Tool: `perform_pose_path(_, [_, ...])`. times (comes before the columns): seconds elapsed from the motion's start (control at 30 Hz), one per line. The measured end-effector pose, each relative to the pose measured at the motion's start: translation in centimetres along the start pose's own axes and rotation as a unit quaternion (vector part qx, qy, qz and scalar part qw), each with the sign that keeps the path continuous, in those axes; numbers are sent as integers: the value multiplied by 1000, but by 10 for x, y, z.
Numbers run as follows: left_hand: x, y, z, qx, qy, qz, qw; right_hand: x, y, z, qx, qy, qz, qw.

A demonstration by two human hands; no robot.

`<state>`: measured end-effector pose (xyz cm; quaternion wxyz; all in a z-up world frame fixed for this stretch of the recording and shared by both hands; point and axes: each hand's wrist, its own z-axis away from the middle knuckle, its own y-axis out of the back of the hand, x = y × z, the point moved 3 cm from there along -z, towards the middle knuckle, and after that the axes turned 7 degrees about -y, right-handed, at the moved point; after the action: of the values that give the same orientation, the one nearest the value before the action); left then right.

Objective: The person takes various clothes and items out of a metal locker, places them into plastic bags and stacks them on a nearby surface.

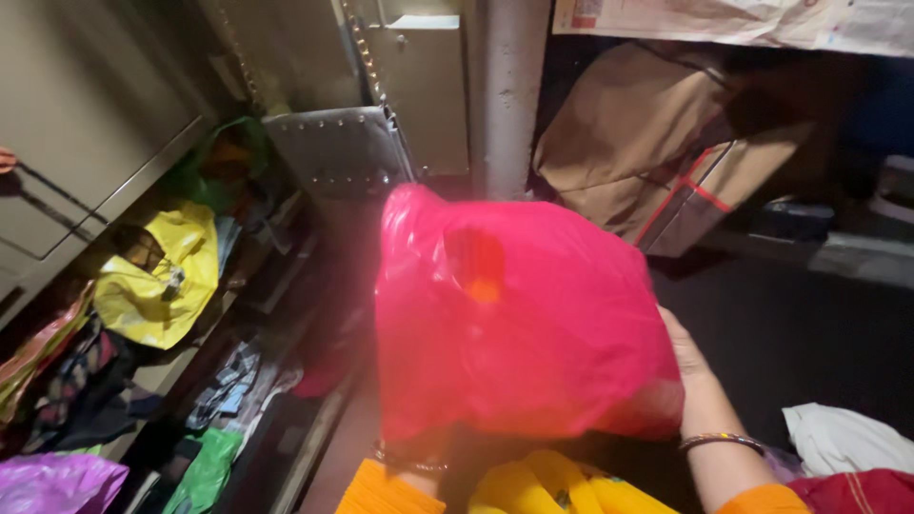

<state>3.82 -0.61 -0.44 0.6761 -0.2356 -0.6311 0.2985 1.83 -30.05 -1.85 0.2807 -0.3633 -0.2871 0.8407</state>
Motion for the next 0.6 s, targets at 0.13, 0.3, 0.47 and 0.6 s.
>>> perform_pose_path(0.13, [-13, -21, -43, -16, 12, -2, 1000, -70, 62, -29, 34, 68, 26, 997])
perform_pose_path(0.3, [-49, -46, -118, -26, 28, -6, 999, -134, 93, -29, 111, 112, 61, 986])
perform_pose_path(0.47, [-109, -43, -176, -8, 68, -37, 997, -177, 110, -46, 224, 135, 130, 956])
perform_pose_path(0.6, [-149, -18, -174, 40, 42, -119, 991, -145, 123, -77, 353, 147, 525, 761])
